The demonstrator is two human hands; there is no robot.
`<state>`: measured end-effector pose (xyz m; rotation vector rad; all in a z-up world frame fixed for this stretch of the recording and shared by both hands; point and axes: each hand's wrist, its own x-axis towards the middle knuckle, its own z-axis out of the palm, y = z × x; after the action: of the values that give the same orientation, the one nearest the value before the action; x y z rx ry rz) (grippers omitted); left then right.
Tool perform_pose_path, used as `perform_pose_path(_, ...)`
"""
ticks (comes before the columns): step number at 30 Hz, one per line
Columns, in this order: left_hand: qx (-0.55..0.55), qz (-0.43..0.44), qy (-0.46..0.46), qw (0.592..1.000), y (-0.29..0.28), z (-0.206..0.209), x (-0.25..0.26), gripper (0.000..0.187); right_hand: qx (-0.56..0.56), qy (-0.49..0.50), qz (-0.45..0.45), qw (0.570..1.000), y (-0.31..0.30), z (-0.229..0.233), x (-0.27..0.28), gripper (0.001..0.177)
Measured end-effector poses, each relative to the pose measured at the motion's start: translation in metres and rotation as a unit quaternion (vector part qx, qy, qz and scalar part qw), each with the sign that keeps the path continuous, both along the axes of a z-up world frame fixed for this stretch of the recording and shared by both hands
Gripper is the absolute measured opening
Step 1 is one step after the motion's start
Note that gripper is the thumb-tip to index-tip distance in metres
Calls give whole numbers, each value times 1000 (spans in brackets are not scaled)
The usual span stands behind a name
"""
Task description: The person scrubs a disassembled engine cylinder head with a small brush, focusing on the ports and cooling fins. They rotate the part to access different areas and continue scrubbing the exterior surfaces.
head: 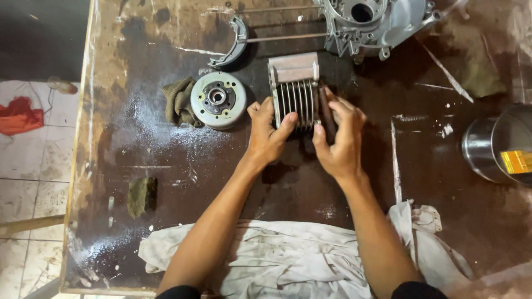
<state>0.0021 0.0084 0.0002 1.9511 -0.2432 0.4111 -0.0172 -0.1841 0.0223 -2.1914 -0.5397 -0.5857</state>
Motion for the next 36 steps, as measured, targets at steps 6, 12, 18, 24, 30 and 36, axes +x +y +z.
perform_pose_path(6, -50, -3, 11, 999, -4, 0, -5, 36, 44, 13, 80, 996, -4, 13, -5, 53)
perform_pose_path(12, -93, -1, 22, 995, -1, -16, 5, 46, -49, -27, 21, 998, -7, 1, -9, 54)
perform_pose_path(18, -75, 5, -2, 997, 2, -12, 2, 50, -75, -57, 12, 995, -8, 15, -3, 54)
perform_pose_path(24, -88, -1, -4, 996, 2, 0, 0, 50, -25, -29, 46, 998, -12, 21, -11, 52)
perform_pose_path(30, -70, 15, 2, 997, 2, -5, 1, 50, 70, 20, 78, 994, -13, -2, -11, 37)
perform_pose_path(36, -77, 7, 1, 997, 1, -2, -1, 49, 81, 11, 43, 996, 2, 14, -6, 40)
